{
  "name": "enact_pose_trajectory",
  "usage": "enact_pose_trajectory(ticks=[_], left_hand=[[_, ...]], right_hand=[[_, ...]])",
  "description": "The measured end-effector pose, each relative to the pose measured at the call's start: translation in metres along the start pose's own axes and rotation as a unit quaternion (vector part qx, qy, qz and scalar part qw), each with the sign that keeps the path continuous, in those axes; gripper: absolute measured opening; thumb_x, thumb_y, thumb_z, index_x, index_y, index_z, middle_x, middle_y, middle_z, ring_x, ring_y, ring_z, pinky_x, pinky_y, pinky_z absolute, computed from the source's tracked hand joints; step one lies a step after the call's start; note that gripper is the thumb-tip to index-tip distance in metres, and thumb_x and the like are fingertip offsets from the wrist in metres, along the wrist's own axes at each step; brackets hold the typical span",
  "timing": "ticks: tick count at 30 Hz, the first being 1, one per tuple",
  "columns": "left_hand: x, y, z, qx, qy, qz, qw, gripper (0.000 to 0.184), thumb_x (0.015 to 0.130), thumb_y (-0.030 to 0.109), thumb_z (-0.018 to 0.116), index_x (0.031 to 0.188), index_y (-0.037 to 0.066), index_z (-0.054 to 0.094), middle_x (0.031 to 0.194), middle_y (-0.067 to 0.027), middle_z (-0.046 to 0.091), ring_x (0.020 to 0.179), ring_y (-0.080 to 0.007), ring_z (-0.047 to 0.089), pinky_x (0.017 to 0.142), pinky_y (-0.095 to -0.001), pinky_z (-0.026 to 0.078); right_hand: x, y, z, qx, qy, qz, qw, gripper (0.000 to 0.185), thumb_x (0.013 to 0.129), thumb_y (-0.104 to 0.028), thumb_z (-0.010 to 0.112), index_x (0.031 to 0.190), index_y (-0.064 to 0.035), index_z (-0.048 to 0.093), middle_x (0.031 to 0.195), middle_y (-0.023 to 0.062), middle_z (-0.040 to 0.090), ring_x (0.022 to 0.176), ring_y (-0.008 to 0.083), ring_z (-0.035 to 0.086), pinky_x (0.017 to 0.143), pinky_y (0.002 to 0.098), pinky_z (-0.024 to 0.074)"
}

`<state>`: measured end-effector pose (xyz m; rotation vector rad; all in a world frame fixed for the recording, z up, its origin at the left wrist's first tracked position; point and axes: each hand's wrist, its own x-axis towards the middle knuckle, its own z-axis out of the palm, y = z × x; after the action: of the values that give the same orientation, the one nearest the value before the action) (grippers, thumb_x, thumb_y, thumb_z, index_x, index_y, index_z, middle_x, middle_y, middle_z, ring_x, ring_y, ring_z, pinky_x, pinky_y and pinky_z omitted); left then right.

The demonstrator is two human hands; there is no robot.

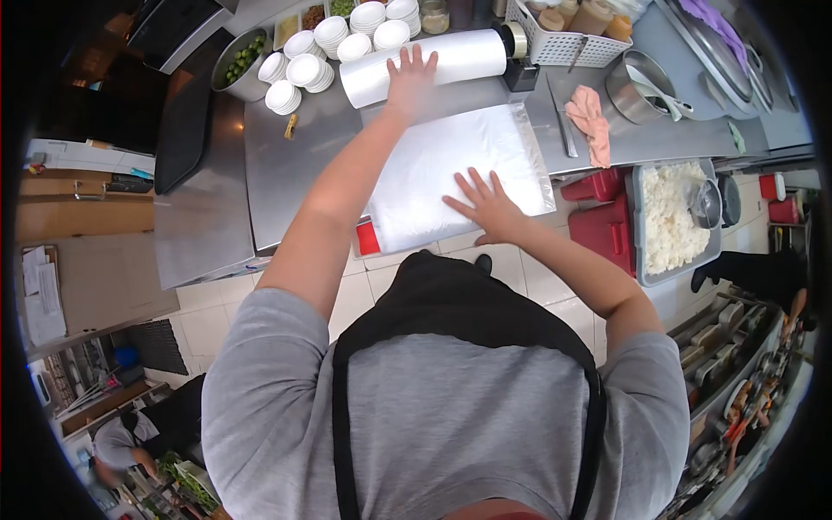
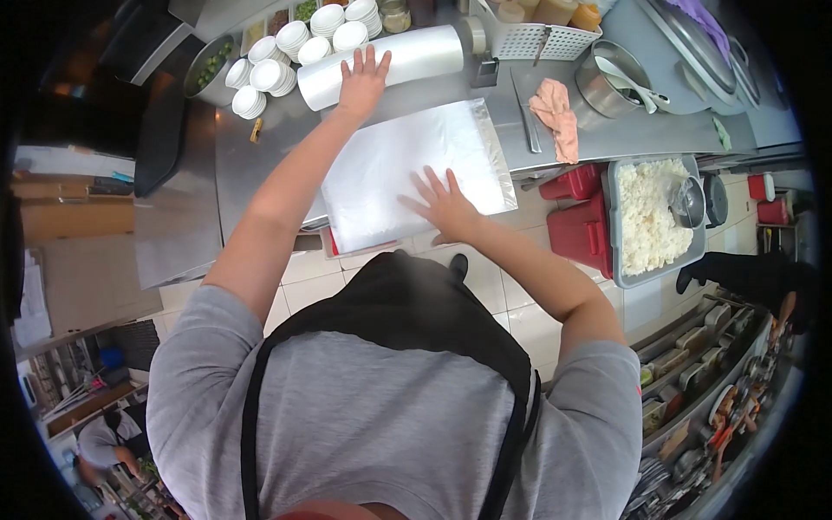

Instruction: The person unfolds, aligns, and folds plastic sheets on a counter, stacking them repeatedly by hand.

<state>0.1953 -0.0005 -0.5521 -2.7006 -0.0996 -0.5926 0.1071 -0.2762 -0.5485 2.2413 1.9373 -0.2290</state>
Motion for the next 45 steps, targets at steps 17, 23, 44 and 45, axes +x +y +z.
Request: enact_pose_trajectory(ticks=[17, 23, 44, 45], left_hand=[[0.055, -0.038, -0.048, -0.127, -0.337, -0.146, 0.921, 0.105, 0.05, 0.061, 0.073, 0.134, 0.012, 0.035, 0.125, -0.0176, 0.049, 0.117, -0.0379, 0.044, 0.089, -0.0649, 0.033], [0.074, -0.074, -0.003, -0.157, -0.411, -0.119, 0.89, 0.084, 0.051, 0.059, 0.075, 0.115, 0.008, 0.055, 0.112, -0.0107, 0.059, 0.106, -0.0308, 0.055, 0.088, -0.0536, 0.042], [0.017, 0.014, -0.029, -0.019, -0.081, -0.066, 0.994, 0.09, 0.07, 0.041, 0.069, 0.141, 0.016, 0.02, 0.136, -0.0227, 0.032, 0.127, -0.0369, 0.031, 0.099, -0.0588, 0.027], [0.022, 0.013, -0.033, -0.016, -0.088, -0.074, 0.993, 0.093, 0.067, 0.043, 0.07, 0.141, 0.016, 0.019, 0.135, -0.023, 0.033, 0.126, -0.0371, 0.033, 0.1, -0.0577, 0.027]], right_hand=[[-0.073, -0.036, -0.124, 0.27, -0.056, -0.069, 0.959, 0.032, 0.073, -0.006, 0.058, 0.104, -0.0035, 0.054, 0.083, 0.0183, 0.061, 0.071, 0.0342, 0.062, 0.064, 0.0412, 0.0505], [0.008, 0.032, -0.113, 0.174, 0.06, 0.033, 0.982, 0.019, 0.079, -0.011, 0.056, 0.098, -0.0058, 0.057, 0.072, 0.0188, 0.06, 0.073, 0.0376, 0.059, 0.061, 0.0477, 0.046], [0.01, -0.023, 0.022, -0.018, 0.217, 0.033, 0.975, 0.048, 0.078, -0.008, 0.047, 0.123, 0.0072, 0.041, 0.123, 0.0253, 0.046, 0.113, 0.0399, 0.048, 0.094, 0.0388, 0.0425], [0.005, -0.024, 0.005, 0.03, 0.185, 0.03, 0.982, 0.047, 0.077, -0.008, 0.05, 0.121, 0.0065, 0.043, 0.121, 0.024, 0.048, 0.111, 0.0374, 0.049, 0.091, 0.0381, 0.0447]])
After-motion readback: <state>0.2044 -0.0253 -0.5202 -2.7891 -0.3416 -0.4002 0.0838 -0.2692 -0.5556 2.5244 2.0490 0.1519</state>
